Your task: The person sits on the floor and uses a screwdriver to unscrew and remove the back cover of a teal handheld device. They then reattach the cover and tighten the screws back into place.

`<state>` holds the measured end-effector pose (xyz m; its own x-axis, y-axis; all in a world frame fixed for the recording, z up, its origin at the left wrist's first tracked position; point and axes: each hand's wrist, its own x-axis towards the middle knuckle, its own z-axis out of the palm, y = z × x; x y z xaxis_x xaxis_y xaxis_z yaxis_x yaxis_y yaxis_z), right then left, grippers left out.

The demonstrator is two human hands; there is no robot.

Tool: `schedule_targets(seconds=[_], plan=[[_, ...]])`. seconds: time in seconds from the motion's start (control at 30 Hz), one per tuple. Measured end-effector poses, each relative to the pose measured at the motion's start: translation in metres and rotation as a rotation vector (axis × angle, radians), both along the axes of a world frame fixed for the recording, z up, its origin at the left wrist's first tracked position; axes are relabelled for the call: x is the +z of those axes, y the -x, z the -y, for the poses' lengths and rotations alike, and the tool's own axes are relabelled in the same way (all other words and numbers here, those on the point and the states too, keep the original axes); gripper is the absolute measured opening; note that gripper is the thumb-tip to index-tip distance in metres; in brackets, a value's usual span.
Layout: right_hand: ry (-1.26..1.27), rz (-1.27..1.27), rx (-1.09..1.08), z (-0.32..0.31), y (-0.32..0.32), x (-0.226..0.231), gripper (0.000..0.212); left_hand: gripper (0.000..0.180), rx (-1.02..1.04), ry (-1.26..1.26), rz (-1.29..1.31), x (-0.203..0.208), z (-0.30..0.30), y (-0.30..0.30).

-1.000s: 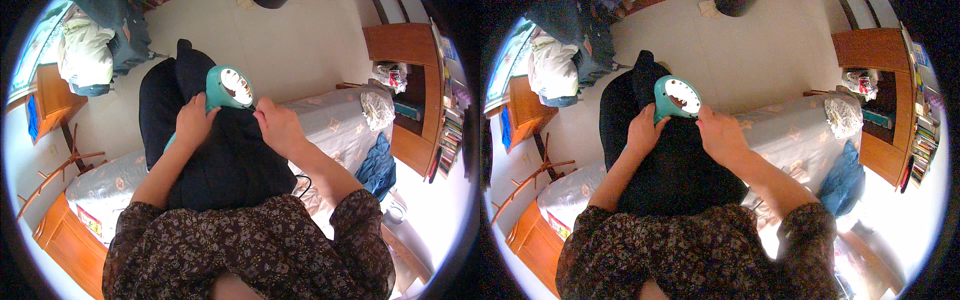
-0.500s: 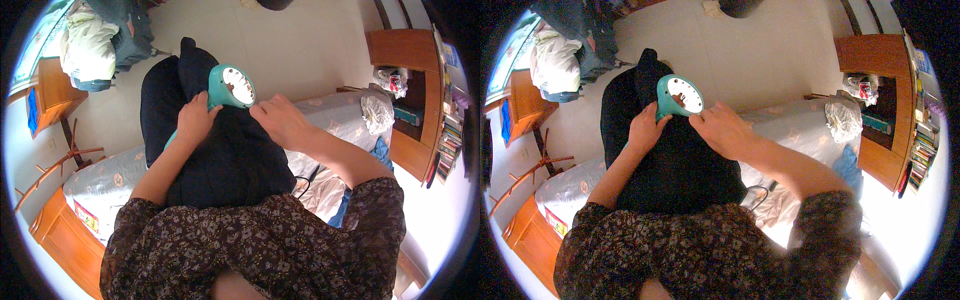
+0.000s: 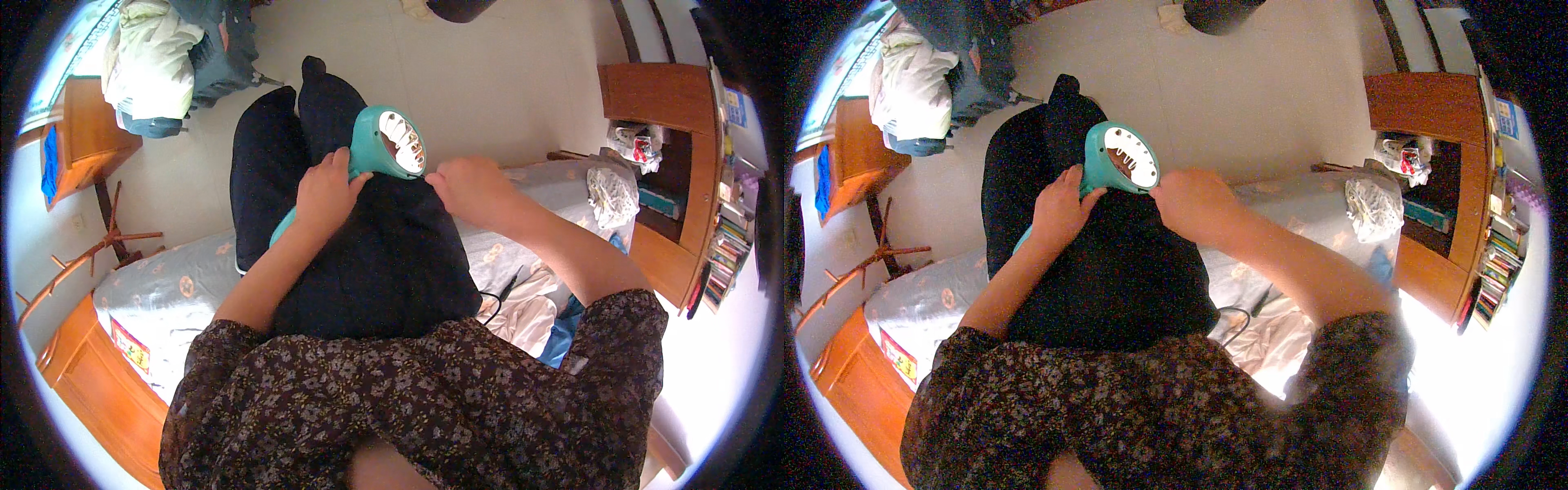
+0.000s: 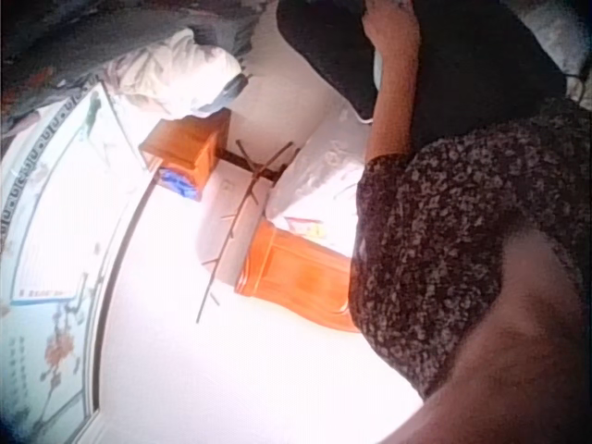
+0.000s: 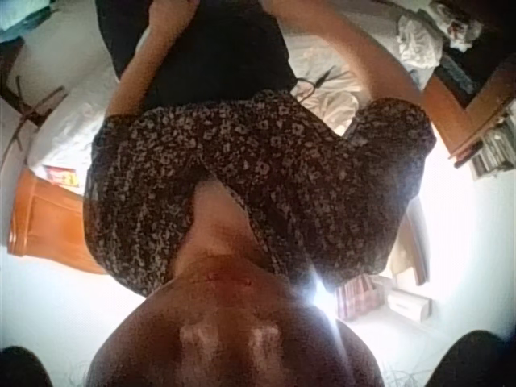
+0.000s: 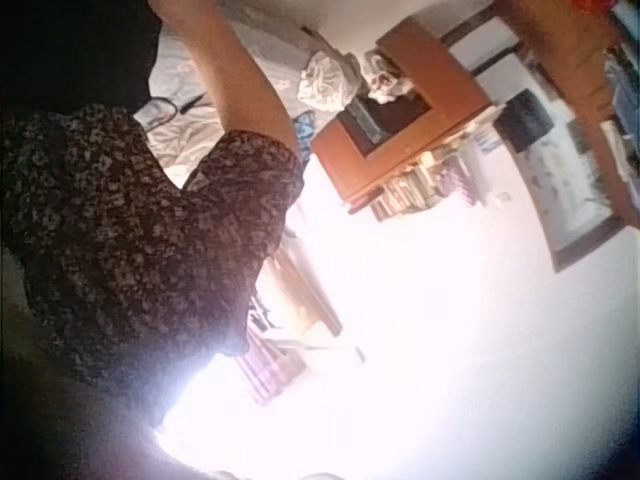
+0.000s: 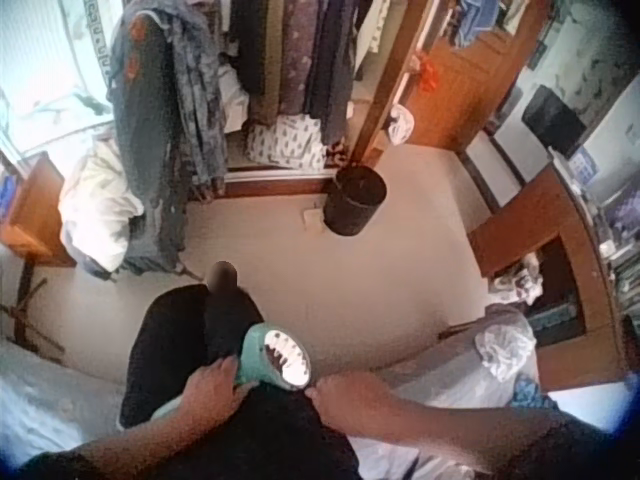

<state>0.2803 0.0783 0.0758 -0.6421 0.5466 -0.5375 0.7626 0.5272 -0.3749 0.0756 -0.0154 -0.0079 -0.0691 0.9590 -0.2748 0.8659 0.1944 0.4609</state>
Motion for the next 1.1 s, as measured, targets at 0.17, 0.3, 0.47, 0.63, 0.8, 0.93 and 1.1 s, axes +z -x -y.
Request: schedule_targets(seconds=[0.17,0.3,0.47,0.63,0.8,0.93,1.1], plan=[[-0.151,-0.047,0.068,0.011,0.001,-0.001,0.028,0.038,0.027,-0.104,-0.048,-0.002,0.002,-0.003],[-0.332,-0.038,0.372,0.017,-0.008,-0.005,0.021,0.037,0.027,-0.128,-0.042,-0.002,0.001,-0.002],[-0.342,-0.172,0.527,0.002,-0.005,-0.001,0.008,0.037,0.018,-0.148,-0.04,-0.003,0.001,-0.001],[-0.278,-0.126,0.553,-0.004,0.003,0.004,0.008,0.038,0.032,-0.153,-0.046,-0.004,0.003,-0.001],[0.085,-0.204,-0.085,-0.014,-0.001,-0.01,0.015,0.039,0.035,-0.142,-0.039,-0.003,0.003,-0.003],[0.873,-0.125,-0.954,-0.017,0.002,-0.005,0.023,0.039,0.031,-0.196,-0.062,-0.004,0.005,-0.001],[1.115,-0.09,-1.042,-0.023,-0.016,-0.037,0.024,0.041,0.012,-0.117,-0.05,-0.002,0.001,-0.005]])
